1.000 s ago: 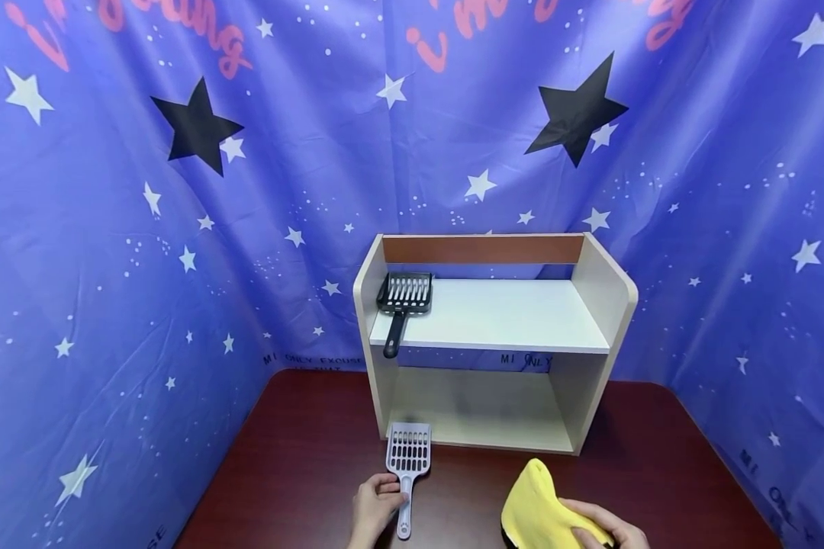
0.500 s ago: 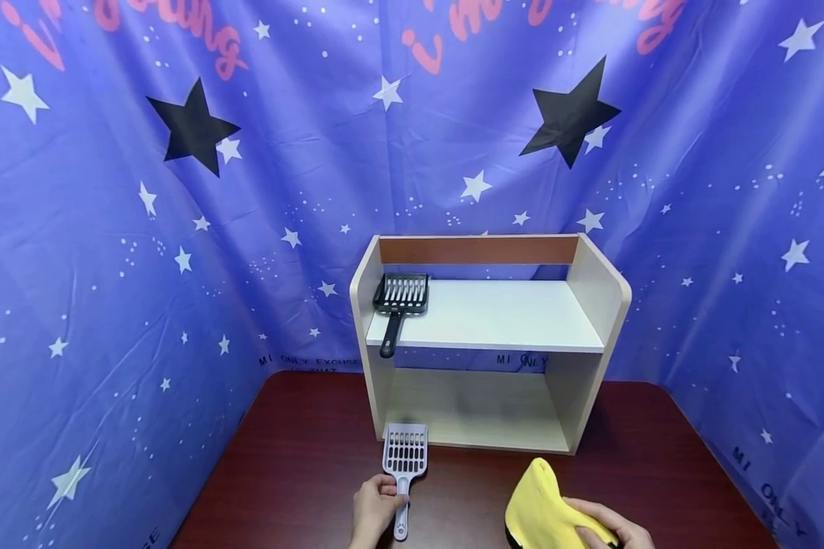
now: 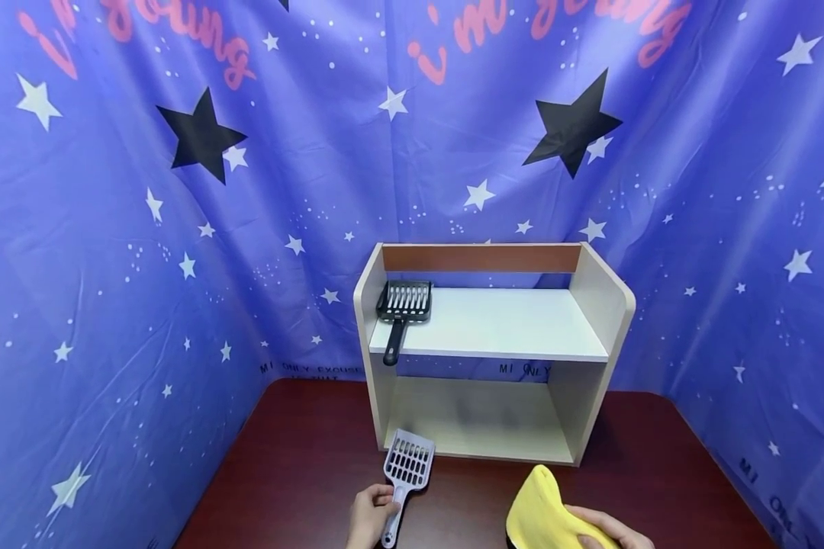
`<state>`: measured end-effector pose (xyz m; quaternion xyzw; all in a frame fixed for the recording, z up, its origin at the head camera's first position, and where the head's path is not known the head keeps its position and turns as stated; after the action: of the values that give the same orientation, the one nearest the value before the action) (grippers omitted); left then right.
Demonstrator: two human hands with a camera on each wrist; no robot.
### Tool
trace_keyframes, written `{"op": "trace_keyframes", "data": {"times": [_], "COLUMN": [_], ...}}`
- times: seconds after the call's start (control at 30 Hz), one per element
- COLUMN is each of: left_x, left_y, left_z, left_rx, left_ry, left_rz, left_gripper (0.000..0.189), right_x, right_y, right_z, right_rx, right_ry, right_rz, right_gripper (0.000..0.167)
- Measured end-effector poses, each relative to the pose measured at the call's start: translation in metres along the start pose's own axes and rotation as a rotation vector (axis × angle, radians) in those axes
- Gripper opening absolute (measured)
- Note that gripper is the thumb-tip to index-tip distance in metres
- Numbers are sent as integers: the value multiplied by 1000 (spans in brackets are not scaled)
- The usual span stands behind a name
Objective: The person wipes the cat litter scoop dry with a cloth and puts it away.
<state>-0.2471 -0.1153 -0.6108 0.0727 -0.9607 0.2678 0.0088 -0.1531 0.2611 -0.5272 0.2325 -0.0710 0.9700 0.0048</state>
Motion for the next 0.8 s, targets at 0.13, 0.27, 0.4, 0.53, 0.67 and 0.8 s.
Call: {"op": "trace_keyframes", "data": {"times": [0.13, 0.27, 0.4, 0.53, 0.67, 0.8], "left_x": [-3, -2, -3, -4, -2, -3], "left_y": [-2, -2, -4, -8, -10, -7], "left_z": [6, 4, -3, -15, -28, -40], "left_rx": [-143, -288, -360, -413, -445, -482], "left_ry": [-54, -81, -85, -88, -84, -68], "left_rz": [56, 113, 131, 138, 152, 187], "left_gripper": [21, 26, 30, 31, 31, 33], "right_x": [-2, 1, 3, 13, 29, 43], "right_y": [2, 2, 2, 8, 20, 37], "right_z": [-2, 0, 6, 13, 20, 27], "right_rx": [113, 47, -102, -62, 117, 244], "right_ry": [7, -39, -18, 134, 164, 36], "right_rz": [64, 31, -10, 124, 345, 529], "right_gripper": [37, 37, 32, 28, 30, 35]}}
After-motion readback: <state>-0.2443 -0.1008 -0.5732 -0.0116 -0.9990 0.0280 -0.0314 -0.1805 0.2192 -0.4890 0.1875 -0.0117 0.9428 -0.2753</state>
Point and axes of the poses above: each hand's wrist, its own x-axis towards the middle knuckle, its own y-axis out of the palm, z = x × y, the point moved 6 cm from there along x, towards the middle knuckle, and after that the axes turned 10 degrees about x, right-handed, at the moved point
